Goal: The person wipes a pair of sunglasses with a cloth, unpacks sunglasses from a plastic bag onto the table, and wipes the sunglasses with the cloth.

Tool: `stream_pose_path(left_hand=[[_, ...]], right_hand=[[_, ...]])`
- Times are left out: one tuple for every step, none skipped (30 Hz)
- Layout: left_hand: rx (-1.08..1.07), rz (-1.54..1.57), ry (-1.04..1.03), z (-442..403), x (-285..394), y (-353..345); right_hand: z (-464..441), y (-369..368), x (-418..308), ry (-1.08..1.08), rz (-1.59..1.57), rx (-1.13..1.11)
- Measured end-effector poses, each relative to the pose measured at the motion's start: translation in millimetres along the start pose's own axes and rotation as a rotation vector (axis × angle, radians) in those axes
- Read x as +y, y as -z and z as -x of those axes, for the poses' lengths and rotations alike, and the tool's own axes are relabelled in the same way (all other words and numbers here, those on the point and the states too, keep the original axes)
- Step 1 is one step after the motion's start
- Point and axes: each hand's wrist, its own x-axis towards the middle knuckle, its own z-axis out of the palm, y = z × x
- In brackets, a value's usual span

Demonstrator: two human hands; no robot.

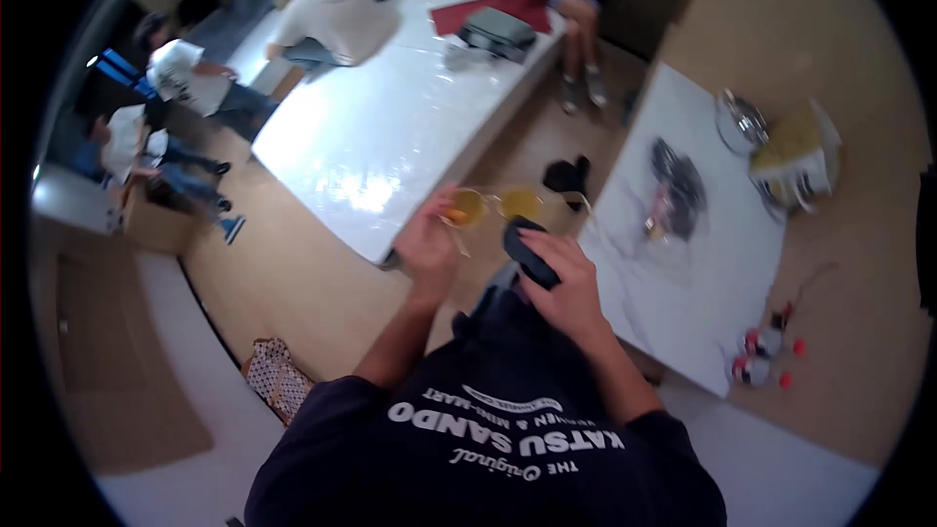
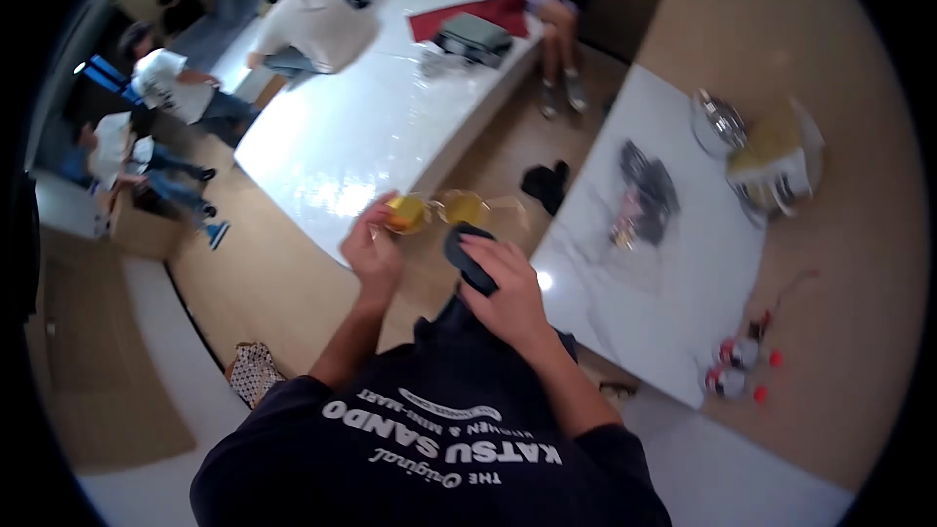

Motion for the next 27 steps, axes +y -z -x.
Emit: stream_pose_path(left_hand=[[-0.013, -0.03, 0.059, 1, 11, -1], [-0.019, -0.069, 0.107, 1, 18, -1], [-0.047, -0.136, 0.108, 4, 17, 1], [-0.063, -0.121, 0.108, 7, 16, -3], [-0.075, -0.107, 0.106, 9, 18, -3], [-0.088, -0.095, 0.104, 10, 20, -4], [-0.106, -0.088, 0.087, 10, 22, -5], [-0.123, -0.083, 0.07, 9, 25, -9], [-0.138, -0.079, 0.053, 8, 28, -11], [-0.129, -0.089, 0.041, 7, 28, -13], [-0.119, -0.098, 0.029, 5, 27, -15], [-0.108, -0.107, 0.017, 5, 26, -16], [-0.099, -0.104, 0.034, 4, 23, -15], [-0.088, -0.1, 0.05, 3, 20, -12], [-0.077, -0.096, 0.065, 3, 20, -11], [-0.079, -0.085, 0.106, 4, 21, -9], [-0.082, -0.074, 0.147, 6, 24, -8], [-0.086, -0.062, 0.19, 8, 26, -6], [-0.086, -0.085, 0.14, 10, 21, -6], [-0.086, -0.107, 0.088, 14, 10, -7], [-0.086, -0.128, 0.035, 15, 7, -9], [-0.082, -0.11, 0.056, 16, 5, -10], [-0.077, -0.091, 0.076, 17, 4, -12], [-0.071, -0.073, 0.097, 17, 4, -13], [-0.074, -0.076, 0.126, 16, 5, -14], [-0.076, -0.081, 0.154, 13, 5, -14], [-0.078, -0.088, 0.185, 13, 5, -13]], right_hand=[[3, 4, -2, -0.051, -0.046, 0.053], [4, 6, -2, -0.088, -0.099, 0.106], [5, 10, -3, -0.141, -0.088, 0.16], [3, 12, -4, -0.185, -0.082, 0.212], [3, 12, -6, -0.225, -0.076, 0.263], [1, 11, -3, -0.146, 0.037, 0.284], [0, 8, 1, -0.065, 0.149, 0.302], [-3, 6, 5, 0.016, 0.26, 0.317], [-4, 2, 8, 0.028, 0.308, 0.309], [-5, 0, 8, 0.025, 0.304, 0.271], [-6, -1, 8, 0.023, 0.3, 0.232], [-5, -2, 8, 0.021, 0.296, 0.193], [-2, 0, 8, 0.001, 0.276, 0.102], [2, 1, 9, -0.038, 0.219, 0.108], [4, 2, 10, -0.076, 0.163, 0.114], [7, 0, 9, -0.114, 0.106, 0.121], [8, 0, 6, -0.195, 0.069, 0.192], [5, 0, 2, -0.215, 0.051, 0.219], [1, 0, 0, -0.235, 0.034, 0.248], [-3, 0, -1, -0.253, 0.017, 0.278], [-5, -2, 2, -0.141, 0.116, 0.307], [-4, -4, 2, -0.119, 0.145, 0.266], [-4, -7, 2, -0.094, 0.175, 0.226], [-3, -9, 3, -0.07, 0.203, 0.184], [2, -13, 8, -0.08, 0.171, 0.129], [5, -14, 13, -0.107, 0.131, 0.085], [9, -14, 17, -0.136, 0.091, 0.04]])
